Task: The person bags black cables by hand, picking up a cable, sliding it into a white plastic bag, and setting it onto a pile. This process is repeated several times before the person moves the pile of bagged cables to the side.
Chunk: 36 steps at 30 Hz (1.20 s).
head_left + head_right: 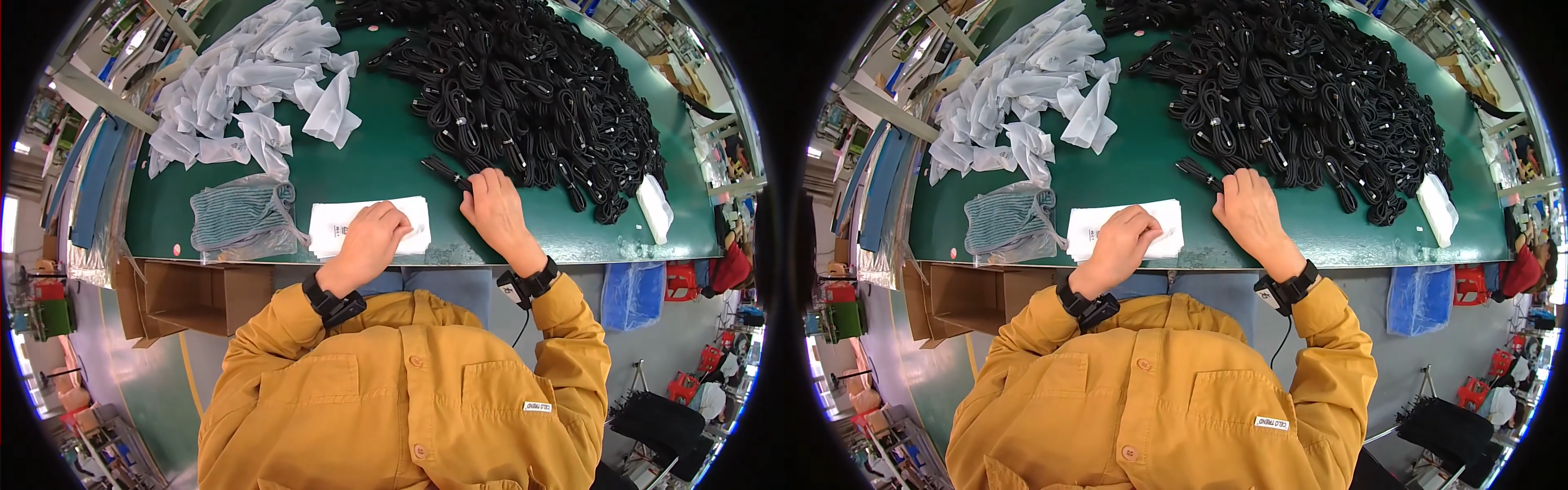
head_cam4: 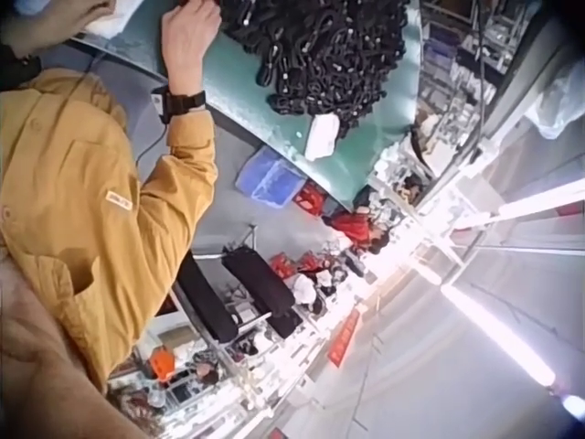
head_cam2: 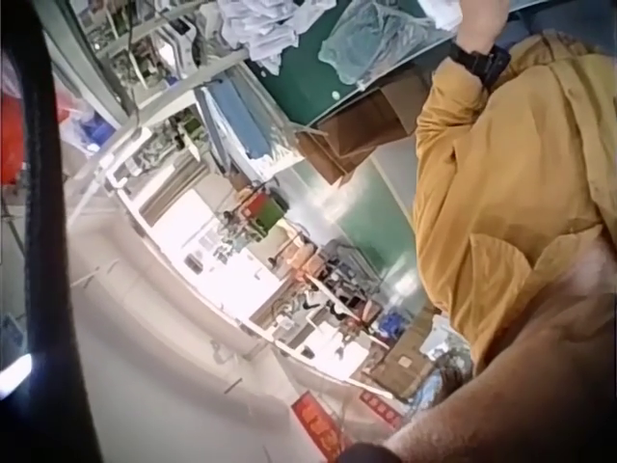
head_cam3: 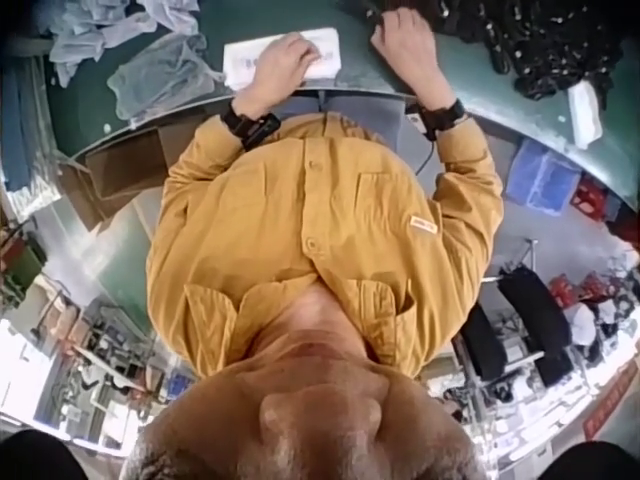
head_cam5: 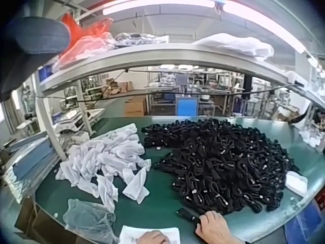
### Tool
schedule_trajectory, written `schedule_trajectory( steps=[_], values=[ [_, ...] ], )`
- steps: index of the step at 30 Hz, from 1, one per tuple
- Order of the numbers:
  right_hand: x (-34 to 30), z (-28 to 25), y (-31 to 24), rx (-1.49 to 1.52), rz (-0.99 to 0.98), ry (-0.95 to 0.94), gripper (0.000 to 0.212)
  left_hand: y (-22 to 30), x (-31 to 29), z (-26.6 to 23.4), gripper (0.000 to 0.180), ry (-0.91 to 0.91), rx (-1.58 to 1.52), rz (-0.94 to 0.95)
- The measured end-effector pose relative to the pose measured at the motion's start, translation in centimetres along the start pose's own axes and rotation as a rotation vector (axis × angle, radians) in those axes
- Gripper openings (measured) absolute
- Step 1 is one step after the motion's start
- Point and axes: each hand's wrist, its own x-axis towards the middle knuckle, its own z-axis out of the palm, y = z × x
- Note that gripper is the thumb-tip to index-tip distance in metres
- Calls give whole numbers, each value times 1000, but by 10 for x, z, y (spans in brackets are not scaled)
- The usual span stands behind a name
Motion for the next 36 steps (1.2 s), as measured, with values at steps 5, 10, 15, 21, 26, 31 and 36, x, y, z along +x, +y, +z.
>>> schedule_trajectory(
  steps=[5, 10, 15, 21, 26, 31, 36],
  values=[
    [-14, -10, -7, 226, 160, -45, 20, 15, 4, -5, 20, -44, -48, -144],
    [-20, -17, -10, 295, 211, -85, 19, 26, 6, -18, 23, -135, 203, -67],
    [-21, -18, -9, 302, 208, -50, 20, 19, 3, -21, 26, -83, 133, -18],
    [-19, -14, -13, 323, 163, -60, 20, 9, 0, -4, 20, -12, 82, 83],
    [-25, -29, -25, 429, 154, -38, 23, 7, 1, -4, 12, 20, -101, -41],
    [-31, -44, -37, 361, -8, -11, 30, 5, 4, -10, 7, -19, -378, -355],
    [-31, -51, -43, 238, -172, -30, 38, 5, 7, -15, 7, -4, -483, -465]
  ],
)
